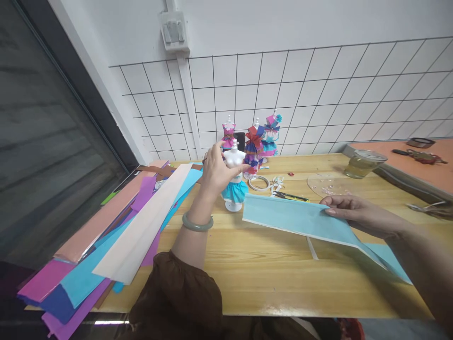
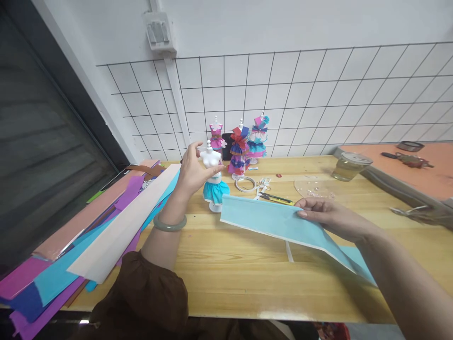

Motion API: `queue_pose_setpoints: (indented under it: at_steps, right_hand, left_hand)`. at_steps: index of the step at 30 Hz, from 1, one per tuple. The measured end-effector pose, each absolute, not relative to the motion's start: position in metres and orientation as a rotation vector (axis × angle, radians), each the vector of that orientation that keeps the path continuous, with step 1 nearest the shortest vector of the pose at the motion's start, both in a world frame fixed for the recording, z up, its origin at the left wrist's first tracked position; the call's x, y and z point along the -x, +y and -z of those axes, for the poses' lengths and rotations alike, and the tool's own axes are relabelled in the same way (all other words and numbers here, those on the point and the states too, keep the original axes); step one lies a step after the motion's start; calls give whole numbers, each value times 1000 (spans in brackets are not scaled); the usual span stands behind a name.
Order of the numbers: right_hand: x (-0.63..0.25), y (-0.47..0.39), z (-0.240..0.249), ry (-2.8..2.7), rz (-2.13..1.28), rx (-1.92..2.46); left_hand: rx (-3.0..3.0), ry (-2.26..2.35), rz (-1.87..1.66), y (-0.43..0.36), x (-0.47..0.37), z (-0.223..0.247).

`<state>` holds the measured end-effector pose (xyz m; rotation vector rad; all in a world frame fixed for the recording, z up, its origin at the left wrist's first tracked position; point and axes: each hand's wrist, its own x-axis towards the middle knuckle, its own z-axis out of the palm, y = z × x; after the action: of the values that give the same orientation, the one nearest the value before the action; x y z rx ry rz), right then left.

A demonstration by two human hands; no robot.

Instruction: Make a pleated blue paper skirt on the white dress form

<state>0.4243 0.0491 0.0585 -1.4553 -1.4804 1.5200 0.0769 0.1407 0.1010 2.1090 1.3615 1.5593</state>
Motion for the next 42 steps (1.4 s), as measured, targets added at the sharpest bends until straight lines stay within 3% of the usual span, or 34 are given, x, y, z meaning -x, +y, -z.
queue_pose_setpoints:
  at_steps: [29,42]
  right_hand:
    - [-412,60,-68,-1469,-1543,1433]
    - [-405,58,-81,-1507,-1511,1384]
  left_hand:
    - [-1932,892,-1260,137,-52,-114]
    - [-1918,1108,-1424,130,-35,-125]
